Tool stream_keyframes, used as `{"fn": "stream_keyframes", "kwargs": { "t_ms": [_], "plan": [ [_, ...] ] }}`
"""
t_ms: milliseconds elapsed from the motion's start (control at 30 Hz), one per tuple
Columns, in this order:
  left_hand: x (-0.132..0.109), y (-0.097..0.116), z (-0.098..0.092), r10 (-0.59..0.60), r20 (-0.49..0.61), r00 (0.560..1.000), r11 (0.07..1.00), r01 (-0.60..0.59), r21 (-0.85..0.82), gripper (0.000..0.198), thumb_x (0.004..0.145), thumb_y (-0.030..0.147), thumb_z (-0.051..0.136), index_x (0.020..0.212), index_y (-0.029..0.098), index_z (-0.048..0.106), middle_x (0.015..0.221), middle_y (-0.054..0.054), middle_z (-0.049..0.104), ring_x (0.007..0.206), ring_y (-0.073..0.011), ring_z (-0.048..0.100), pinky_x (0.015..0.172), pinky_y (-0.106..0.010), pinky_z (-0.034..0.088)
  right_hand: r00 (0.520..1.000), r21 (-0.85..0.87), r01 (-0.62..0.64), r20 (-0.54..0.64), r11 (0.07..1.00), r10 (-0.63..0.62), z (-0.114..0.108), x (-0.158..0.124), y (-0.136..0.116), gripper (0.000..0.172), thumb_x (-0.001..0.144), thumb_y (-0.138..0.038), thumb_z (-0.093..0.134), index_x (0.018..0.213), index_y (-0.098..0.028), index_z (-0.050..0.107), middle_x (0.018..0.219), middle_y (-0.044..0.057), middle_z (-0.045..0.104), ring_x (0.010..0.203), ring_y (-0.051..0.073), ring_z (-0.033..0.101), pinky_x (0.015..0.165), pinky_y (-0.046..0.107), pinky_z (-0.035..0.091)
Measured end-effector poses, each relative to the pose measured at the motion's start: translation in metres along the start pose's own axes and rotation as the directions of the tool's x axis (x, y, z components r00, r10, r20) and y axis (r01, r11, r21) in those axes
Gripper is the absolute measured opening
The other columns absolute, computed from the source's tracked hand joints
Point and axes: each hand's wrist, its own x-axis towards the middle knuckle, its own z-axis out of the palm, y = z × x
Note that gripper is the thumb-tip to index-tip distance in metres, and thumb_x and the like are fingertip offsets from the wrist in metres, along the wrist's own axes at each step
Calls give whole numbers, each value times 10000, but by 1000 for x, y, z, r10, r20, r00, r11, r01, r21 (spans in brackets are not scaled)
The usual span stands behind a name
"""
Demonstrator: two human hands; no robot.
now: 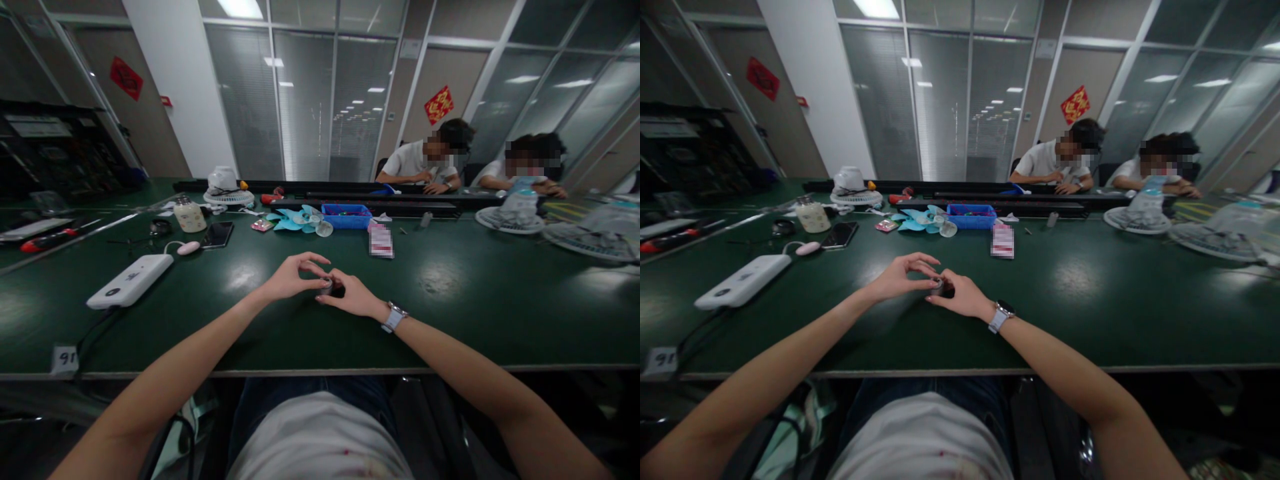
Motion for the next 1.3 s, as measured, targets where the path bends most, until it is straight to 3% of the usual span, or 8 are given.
{"fn": "stream_keyframes", "kwargs": {
  "t_ms": [300, 433, 567, 1300],
  "plan": [
    [0, -3, -1, -25, -30, 999, 1000, 25, 0, 491, 724, 273, 814, 1146, 128, 610, 846, -79, 776, 863, -241, 737, 862, -385, 545, 999, 12, 23, -24, 1000, -23, 0, 1, 0, 323, 793, -415, 731, 925, -195, 534, 848, 11, 651, 737, 167, 630, 674, 288, 490],
    [0, -3, 3, -11, -35, 999, 999, 12, 45, 519, 749, 284, 795, 1205, 138, 593, 942, -98, 774, 919, -246, 724, 903, -403, 526, 1000, 18, 27, -13, 999, -27, 0, 1, -1, 333, 795, -405, 731, 951, -195, 525, 883, 23, 655, 758, 178, 644, 675, 295, 504],
    [0, -6, 8, -14, -10, 1000, 1000, 13, -22, 532, 774, 283, 772, 1250, 150, 575, 1015, -110, 769, 990, -257, 715, 921, -400, 528, 1000, 23, 12, 1, 1000, -12, 0, 1, -1, 362, 803, -398, 726, 1023, -191, 527, 918, 37, 665, 791, 193, 657, 692, 308, 515],
    [1, -4, -2, -43, -47, 998, 999, 43, 1, 499, 699, 296, 828, 1123, 129, 625, 855, -85, 781, 859, -246, 742, 866, -386, 542, 1000, 7, -4, -18, 1000, 4, -1, 1, -2, 328, 790, -421, 731, 925, -199, 531, 838, 8, 649, 737, 166, 624, 670, 282, 485]
  ]
}}
